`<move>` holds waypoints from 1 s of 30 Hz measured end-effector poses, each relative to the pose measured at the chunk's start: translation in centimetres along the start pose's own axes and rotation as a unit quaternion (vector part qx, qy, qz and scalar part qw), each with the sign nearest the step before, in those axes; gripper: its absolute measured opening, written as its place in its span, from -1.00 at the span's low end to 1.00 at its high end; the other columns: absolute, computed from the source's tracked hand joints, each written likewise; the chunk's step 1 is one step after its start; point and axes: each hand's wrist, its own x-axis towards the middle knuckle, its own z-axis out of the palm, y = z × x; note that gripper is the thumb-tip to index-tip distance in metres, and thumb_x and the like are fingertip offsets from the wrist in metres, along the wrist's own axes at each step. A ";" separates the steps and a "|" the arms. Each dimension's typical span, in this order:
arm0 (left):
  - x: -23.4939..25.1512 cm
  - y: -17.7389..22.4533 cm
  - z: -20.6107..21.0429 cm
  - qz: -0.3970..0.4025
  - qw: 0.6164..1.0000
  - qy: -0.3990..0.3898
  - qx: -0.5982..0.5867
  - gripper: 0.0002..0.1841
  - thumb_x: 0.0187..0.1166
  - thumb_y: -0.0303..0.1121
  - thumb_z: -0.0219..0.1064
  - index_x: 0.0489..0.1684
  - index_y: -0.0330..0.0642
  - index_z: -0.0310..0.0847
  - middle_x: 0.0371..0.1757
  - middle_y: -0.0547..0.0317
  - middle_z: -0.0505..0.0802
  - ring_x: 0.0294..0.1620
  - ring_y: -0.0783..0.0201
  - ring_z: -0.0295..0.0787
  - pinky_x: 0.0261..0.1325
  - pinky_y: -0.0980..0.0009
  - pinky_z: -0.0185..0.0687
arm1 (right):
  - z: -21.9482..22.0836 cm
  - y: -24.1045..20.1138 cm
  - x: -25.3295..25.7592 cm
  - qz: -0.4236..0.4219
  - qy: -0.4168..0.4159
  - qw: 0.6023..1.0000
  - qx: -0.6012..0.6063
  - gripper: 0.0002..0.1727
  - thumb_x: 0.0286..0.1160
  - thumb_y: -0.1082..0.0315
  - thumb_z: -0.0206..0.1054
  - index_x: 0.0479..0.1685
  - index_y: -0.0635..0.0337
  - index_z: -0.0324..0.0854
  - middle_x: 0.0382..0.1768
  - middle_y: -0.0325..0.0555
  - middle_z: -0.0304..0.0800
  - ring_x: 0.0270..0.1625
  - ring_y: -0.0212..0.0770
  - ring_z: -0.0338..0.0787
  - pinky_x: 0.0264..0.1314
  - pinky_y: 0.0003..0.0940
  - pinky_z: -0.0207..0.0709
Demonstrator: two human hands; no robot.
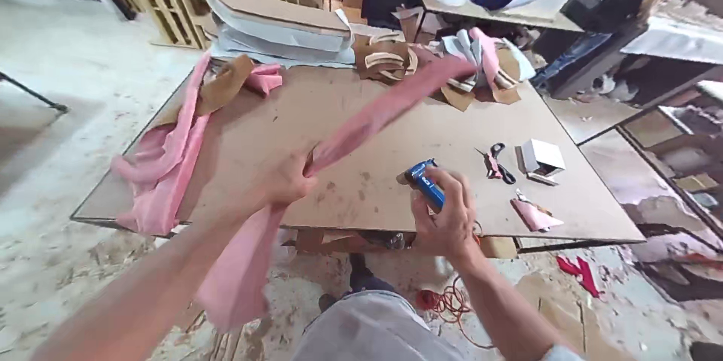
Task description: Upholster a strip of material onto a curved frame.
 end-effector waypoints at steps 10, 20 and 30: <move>0.9 0.7 -3.8 0.257 0.877 -0.029 0.405 -0.43 0.10 -0.43 0.65 0.23 -0.10 0.69 -0.06 -0.12 0.86 0.06 -0.24 0.80 0.39 -0.35 0.45 | 10.1 -0.4 3.8 0.073 -0.448 0.883 0.118 -0.28 0.21 0.19 0.52 0.51 0.06 0.48 -0.08 0.03 0.87 -0.03 0.06 0.88 0.03 0.21 0.70; -4.8 2.8 15.6 -0.129 0.890 0.181 -0.399 -0.58 0.73 -0.16 0.14 0.33 -0.30 0.54 0.12 -0.01 0.82 0.12 0.21 0.82 0.23 0.14 0.78 | 15.9 -3.9 -9.1 0.460 -0.199 0.594 0.629 -0.79 0.34 0.48 0.27 -0.06 0.34 0.49 -0.60 -0.08 0.77 -0.62 -0.17 0.78 -0.51 -0.23 0.77; -8.3 6.1 22.1 -0.268 0.889 0.002 -0.371 0.00 0.35 0.13 0.50 0.79 -0.13 0.10 0.44 -0.02 0.73 0.38 0.12 0.74 0.41 -0.02 0.69 | 13.0 -2.6 -12.1 0.568 -0.257 0.523 0.582 0.02 0.74 -0.27 -0.76 0.74 0.35 0.19 0.42 0.15 0.66 0.41 -0.15 0.71 0.48 -0.16 0.59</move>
